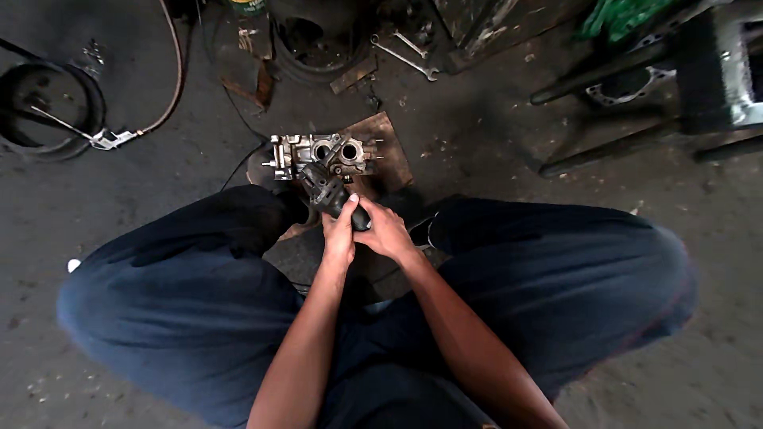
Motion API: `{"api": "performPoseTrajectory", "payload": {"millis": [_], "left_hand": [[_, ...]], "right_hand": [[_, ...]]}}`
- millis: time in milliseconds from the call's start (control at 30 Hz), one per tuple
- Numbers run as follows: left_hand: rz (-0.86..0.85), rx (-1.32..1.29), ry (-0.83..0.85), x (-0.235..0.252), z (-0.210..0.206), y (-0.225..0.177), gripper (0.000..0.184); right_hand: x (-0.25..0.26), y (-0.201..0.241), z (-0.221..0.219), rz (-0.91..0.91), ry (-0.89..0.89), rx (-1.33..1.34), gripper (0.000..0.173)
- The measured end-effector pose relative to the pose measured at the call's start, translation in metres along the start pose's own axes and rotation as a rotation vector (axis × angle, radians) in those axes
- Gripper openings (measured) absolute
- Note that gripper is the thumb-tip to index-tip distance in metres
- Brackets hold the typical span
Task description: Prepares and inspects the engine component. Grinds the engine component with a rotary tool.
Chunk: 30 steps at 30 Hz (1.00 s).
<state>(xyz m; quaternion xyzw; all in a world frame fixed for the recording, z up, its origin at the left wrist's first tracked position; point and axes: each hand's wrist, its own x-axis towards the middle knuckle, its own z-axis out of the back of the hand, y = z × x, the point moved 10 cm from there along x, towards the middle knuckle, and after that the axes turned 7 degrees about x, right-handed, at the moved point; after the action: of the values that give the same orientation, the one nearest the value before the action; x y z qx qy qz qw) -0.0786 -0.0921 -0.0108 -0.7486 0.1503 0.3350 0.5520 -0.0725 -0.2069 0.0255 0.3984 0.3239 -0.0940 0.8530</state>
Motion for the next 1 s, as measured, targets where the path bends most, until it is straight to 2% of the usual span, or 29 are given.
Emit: {"api": "performPoseTrajectory", "payload": {"millis": [233, 467, 600, 733, 1000], "left_hand": [[-0.003, -0.07, 0.01, -0.007, -0.0044, 0.0038, 0.057], [-0.01, -0.073, 0.014, -0.0049, -0.0042, 0.0033, 0.058], [0.018, -0.067, 0.003, -0.0054, -0.0033, 0.0057, 0.053], [0.013, -0.06, 0.01, -0.0039, -0.0044, 0.005, 0.059], [0.015, -0.042, 0.024, -0.0053, -0.0059, 0.0025, 0.057]], "right_hand": [[-0.0065, -0.0012, 0.0022, -0.017, 0.018, -0.05, 0.083], [-0.0007, 0.0005, 0.0037, 0.017, 0.007, -0.083, 0.085], [-0.0033, 0.0017, 0.0033, -0.002, -0.007, -0.107, 0.079], [-0.0024, 0.002, 0.0062, 0.03, -0.013, -0.076, 0.082], [-0.004, 0.0036, 0.0068, 0.034, -0.02, -0.07, 0.082]]}}
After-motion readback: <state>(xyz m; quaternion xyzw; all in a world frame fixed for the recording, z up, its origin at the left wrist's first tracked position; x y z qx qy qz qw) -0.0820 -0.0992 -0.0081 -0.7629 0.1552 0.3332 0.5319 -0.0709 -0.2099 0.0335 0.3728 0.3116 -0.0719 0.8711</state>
